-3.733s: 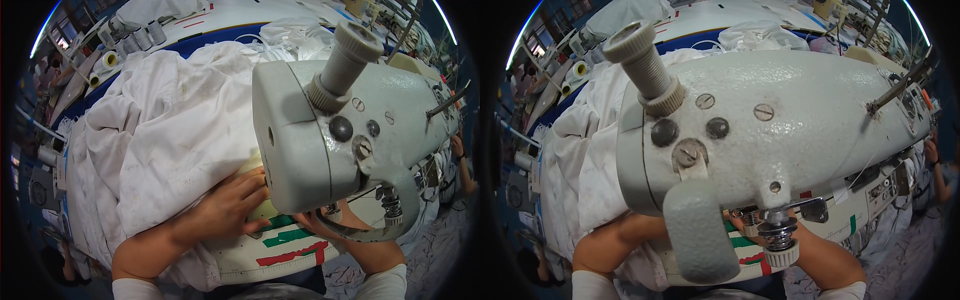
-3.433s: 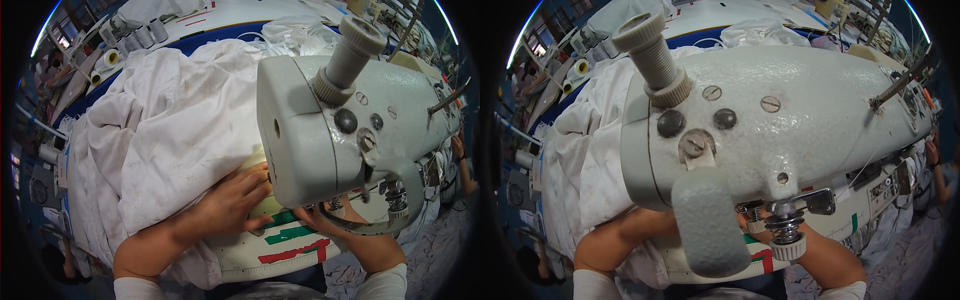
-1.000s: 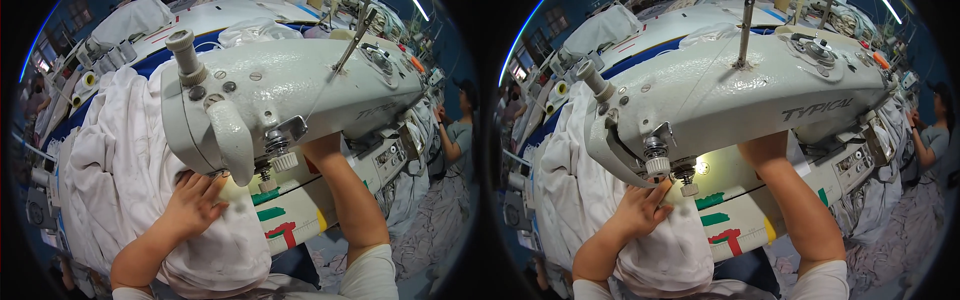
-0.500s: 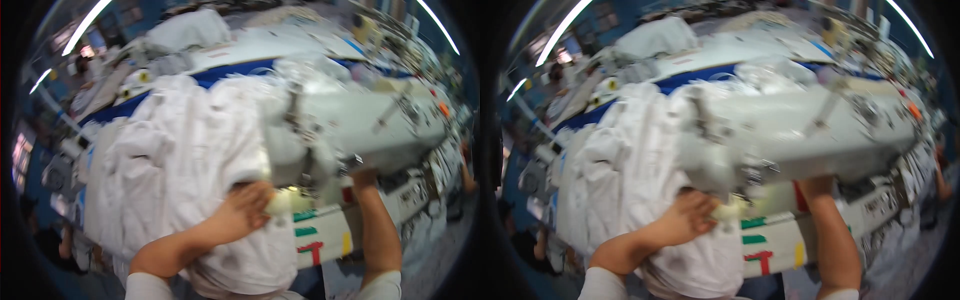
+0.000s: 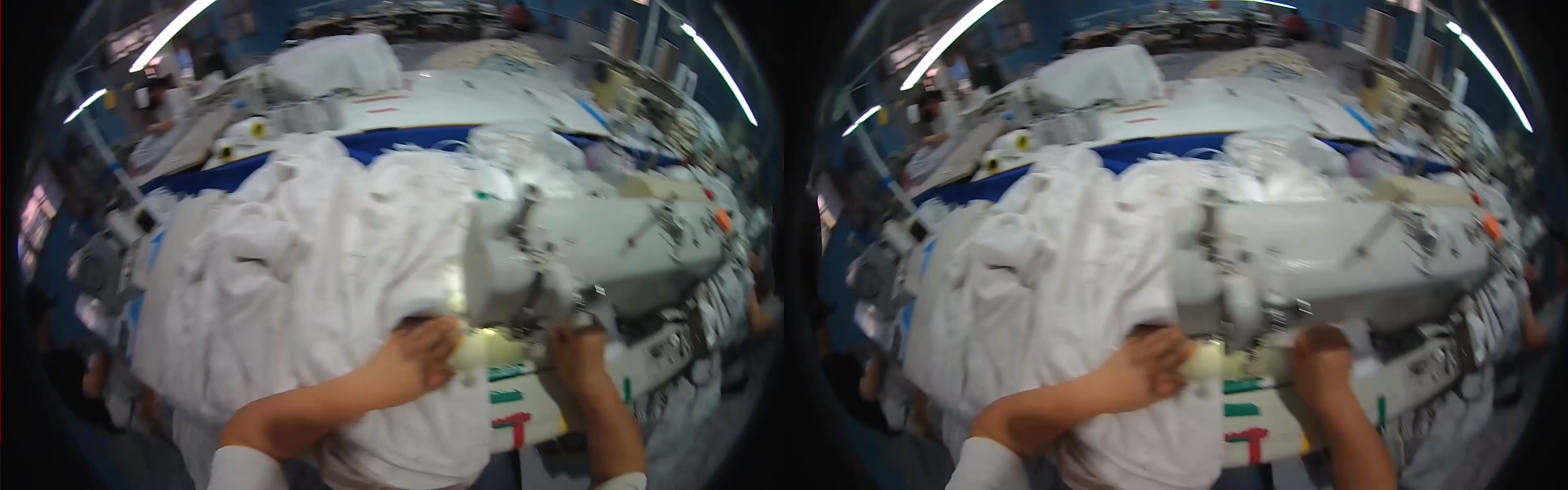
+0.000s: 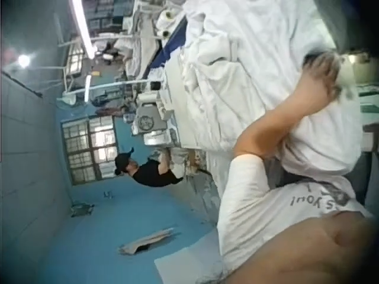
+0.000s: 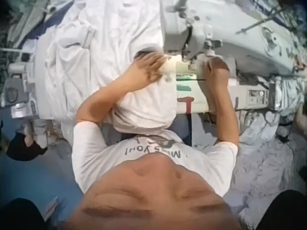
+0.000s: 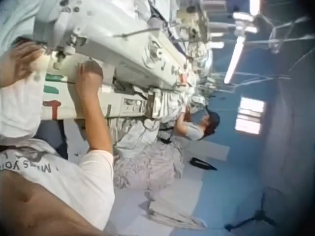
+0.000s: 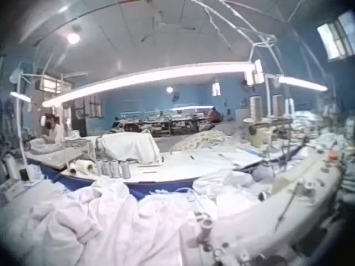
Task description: Operating an industrial sewing machine to stitch together pieces of white pillow fabric.
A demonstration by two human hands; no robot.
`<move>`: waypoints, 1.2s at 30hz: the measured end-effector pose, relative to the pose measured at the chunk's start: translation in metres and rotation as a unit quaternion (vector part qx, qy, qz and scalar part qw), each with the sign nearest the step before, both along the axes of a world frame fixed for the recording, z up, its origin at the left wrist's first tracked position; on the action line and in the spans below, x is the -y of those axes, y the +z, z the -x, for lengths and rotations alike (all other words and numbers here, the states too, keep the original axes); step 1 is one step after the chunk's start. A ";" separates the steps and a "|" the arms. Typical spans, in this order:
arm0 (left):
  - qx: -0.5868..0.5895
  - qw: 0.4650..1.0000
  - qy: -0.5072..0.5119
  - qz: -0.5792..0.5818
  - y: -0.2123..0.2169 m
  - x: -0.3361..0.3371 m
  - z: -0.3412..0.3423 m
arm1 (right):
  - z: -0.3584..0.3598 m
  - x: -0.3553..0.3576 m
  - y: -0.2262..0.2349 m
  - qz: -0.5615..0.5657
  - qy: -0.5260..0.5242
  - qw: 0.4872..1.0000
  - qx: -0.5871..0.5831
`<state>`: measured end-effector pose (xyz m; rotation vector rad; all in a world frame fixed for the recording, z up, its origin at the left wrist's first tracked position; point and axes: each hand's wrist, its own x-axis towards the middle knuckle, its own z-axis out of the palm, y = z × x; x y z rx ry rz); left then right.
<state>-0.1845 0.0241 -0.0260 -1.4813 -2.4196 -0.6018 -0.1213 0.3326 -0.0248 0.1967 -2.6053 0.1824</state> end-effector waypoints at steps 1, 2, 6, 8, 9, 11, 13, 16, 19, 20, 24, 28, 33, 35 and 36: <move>0.045 0.999 0.017 0.012 0.006 0.002 0.002 | -0.007 0.016 0.007 0.051 0.013 0.998 0.047; 0.067 0.997 0.023 0.023 0.004 0.004 0.004 | -0.006 0.020 0.010 0.115 0.103 0.988 -0.004; 0.035 0.995 -0.093 0.031 0.037 -0.009 -0.002 | -0.052 0.036 0.020 0.132 0.125 0.983 0.020; 0.055 0.989 -0.134 0.023 0.054 -0.018 -0.010 | -0.071 0.047 0.036 0.153 0.173 0.973 0.001; 0.104 0.981 -0.162 0.023 0.069 -0.028 -0.021 | -0.082 0.057 0.051 0.167 0.199 0.966 -0.004; 0.153 0.971 -0.182 0.028 0.084 -0.035 -0.038 | -0.096 0.071 0.066 0.212 0.298 0.930 -0.030; 0.340 0.903 -0.261 0.035 0.089 -0.033 -0.047 | -0.103 0.081 0.084 0.232 0.340 0.911 -0.032; 0.452 0.864 -0.216 -0.045 0.092 -0.020 -0.057 | -0.108 0.072 0.089 0.384 0.250 0.888 0.042; 0.495 0.860 -0.105 -0.069 0.089 -0.018 -0.051 | -0.109 0.056 0.068 0.480 0.099 0.861 0.138; 0.474 0.874 -0.089 -0.054 0.078 -0.018 -0.042 | -0.105 0.053 0.058 0.494 0.054 0.853 0.163; 0.258 0.963 -0.070 0.018 0.058 -0.015 -0.016 | -0.071 0.047 0.043 0.539 0.003 0.814 0.215; -0.022 0.995 -0.079 0.053 0.033 -0.025 0.016 | -0.024 0.037 0.022 0.345 0.064 0.927 0.131; -0.056 0.991 -0.124 0.008 0.017 -0.023 0.037 | -0.004 0.025 0.010 0.037 0.079 0.991 0.103; -0.033 0.993 -0.114 -0.028 0.012 -0.024 0.039 | -0.002 0.029 0.017 0.047 0.080 0.993 0.068; -0.014 0.993 -0.102 -0.061 0.011 -0.023 0.038 | 0.000 0.030 0.019 0.058 0.082 0.995 0.030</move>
